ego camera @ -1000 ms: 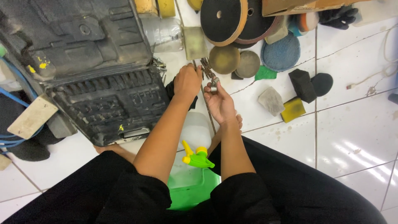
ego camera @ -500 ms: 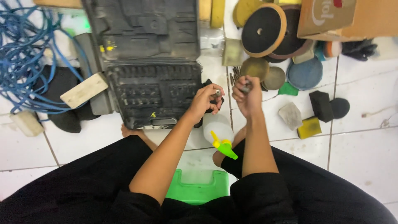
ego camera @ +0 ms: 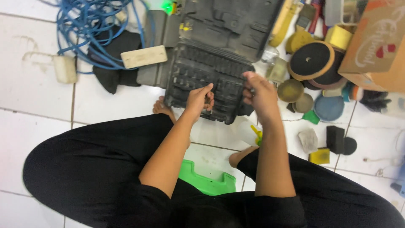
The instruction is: The person sits on the floor and organizes small metal drill bits into a black plastic toolbox. They pick up bits from the floor, wipe them with a black cloth, and place them into designated slots in the case.
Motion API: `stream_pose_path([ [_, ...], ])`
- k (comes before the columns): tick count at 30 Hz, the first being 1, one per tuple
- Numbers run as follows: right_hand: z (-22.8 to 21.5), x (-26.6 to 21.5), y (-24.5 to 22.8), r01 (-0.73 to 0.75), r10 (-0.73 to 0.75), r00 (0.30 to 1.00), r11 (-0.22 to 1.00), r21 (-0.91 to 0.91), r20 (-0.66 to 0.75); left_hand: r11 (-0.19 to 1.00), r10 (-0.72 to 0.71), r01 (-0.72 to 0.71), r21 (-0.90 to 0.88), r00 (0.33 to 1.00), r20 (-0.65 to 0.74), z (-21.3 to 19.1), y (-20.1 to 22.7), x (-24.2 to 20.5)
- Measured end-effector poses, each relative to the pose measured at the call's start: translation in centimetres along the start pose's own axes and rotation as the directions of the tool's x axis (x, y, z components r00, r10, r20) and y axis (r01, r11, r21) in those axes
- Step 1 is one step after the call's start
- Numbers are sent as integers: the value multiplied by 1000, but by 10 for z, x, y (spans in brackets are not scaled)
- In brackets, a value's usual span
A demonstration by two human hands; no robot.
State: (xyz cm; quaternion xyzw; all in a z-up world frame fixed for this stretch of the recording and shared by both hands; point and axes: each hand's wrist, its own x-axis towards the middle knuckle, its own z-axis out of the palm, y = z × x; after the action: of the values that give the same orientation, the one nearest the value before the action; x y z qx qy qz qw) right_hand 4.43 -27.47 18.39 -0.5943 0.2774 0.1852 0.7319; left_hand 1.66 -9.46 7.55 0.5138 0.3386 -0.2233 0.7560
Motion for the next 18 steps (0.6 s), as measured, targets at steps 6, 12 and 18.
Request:
stream_pose_path([
  [6, 72, 3, 77, -323, 257, 925, 919, 225, 278, 829, 426, -228, 511, 849, -313, -76, -11, 2],
  [12, 98, 3, 109, -216, 204, 950, 976, 25, 236, 791, 402, -3, 611, 756, -517, -111, -6, 13],
  [18, 99, 40, 141, 192, -123, 979, 822, -537, 163, 647, 382, 174, 742, 769, -513, -110, -11, 28],
])
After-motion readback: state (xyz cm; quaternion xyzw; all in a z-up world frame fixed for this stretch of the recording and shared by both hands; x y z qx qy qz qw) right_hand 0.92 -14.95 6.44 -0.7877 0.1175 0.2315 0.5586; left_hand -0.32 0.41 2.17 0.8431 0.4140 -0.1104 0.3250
